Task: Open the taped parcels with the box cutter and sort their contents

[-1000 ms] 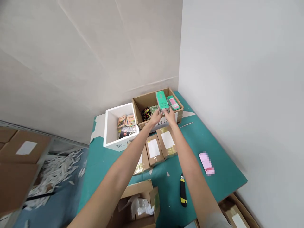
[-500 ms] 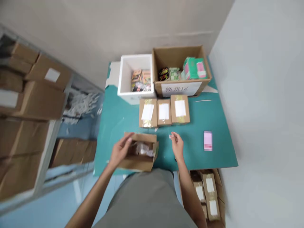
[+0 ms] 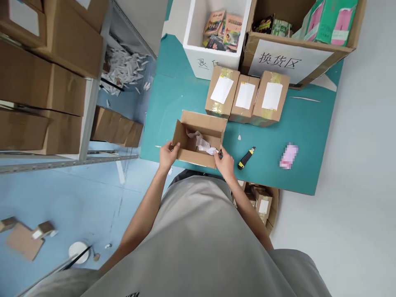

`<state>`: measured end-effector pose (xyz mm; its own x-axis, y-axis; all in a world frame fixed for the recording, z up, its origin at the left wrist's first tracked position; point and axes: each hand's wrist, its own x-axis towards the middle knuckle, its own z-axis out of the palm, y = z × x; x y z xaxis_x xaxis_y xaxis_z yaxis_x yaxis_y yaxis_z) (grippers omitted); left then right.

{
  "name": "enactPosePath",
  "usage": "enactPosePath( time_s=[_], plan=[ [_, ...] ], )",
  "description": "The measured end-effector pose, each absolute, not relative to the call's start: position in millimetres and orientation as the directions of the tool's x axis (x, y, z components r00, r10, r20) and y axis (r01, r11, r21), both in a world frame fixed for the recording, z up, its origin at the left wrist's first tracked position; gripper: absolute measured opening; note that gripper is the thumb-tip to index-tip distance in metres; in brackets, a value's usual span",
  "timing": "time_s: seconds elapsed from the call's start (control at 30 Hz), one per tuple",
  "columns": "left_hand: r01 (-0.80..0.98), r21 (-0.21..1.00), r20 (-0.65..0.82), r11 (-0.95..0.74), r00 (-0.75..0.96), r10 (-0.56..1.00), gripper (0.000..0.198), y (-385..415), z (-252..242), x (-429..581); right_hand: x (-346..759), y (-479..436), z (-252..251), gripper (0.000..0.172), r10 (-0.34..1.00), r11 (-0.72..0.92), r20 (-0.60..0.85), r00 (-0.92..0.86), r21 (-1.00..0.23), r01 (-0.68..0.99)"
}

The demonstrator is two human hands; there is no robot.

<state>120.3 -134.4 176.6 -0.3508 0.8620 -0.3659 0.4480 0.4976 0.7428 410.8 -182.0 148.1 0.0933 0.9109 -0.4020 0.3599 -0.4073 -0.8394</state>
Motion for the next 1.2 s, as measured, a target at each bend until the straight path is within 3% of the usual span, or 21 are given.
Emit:
enactPosePath(
  time_s=[0.17, 0.3, 0.47, 0.6, 0.7, 0.8, 1.0, 1.2],
  plan=[
    [0.505, 0.756, -0.244, 0.415, -0.371, 0.896, 0.040, -164.7, 179.9, 108.3, 414.4, -181.2, 151.2, 0.057, 0.919, -0.390, -0.374, 0.124, -0.813, 0.433],
    [0.478, 0.735, -0.335, 0.481, -0.360, 0.871, 0.036, -173.7, 167.8, 101.2, 407.5, -187.9, 145.4, 0.060, 0.907, -0.397, -0.419, 0.047, -0.813, 0.427],
    [0.409, 0.746, -0.420, 0.525, -0.322, 0.848, 0.036, -165.5, 150.9, 95.3, 394.7, -197.5, 152.6, 0.081, 0.927, -0.375, -0.331, 0.175, -0.809, 0.454],
    [0.371, 0.786, -0.424, 0.495, -0.260, 0.868, 0.038, -149.4, 149.4, 89.9, 381.2, -188.6, 157.8, 0.086, 0.889, -0.456, -0.395, 0.229, -0.741, 0.493],
    [0.393, 0.809, -0.397, 0.436, -0.180, 0.900, 0.047, -138.5, 160.7, 83.7, 373.1, -179.6, 164.4, 0.081, 0.874, -0.486, -0.413, 0.257, -0.723, 0.491],
    [0.408, 0.851, -0.322, 0.330, -0.091, 0.942, 0.059, -132.2, 182.2, 71.5, 366.0, -180.1, 183.1, 0.075, 0.880, -0.467, -0.339, 0.332, -0.745, 0.476],
    [0.338, 0.923, -0.209, 0.186, 0.033, 0.977, 0.079, -129.8, 233.3, 32.0, 337.1, -196.9, 237.3, 0.079, 0.860, -0.443, -0.203, 0.467, -0.751, 0.489],
    [0.335, 0.931, -0.176, 0.144, 0.067, 0.982, 0.083, -129.0, 259.6, -5.2, 295.4, -205.1, 266.4, 0.077, 0.822, -0.485, -0.118, 0.557, -0.656, 0.578]
  ],
)
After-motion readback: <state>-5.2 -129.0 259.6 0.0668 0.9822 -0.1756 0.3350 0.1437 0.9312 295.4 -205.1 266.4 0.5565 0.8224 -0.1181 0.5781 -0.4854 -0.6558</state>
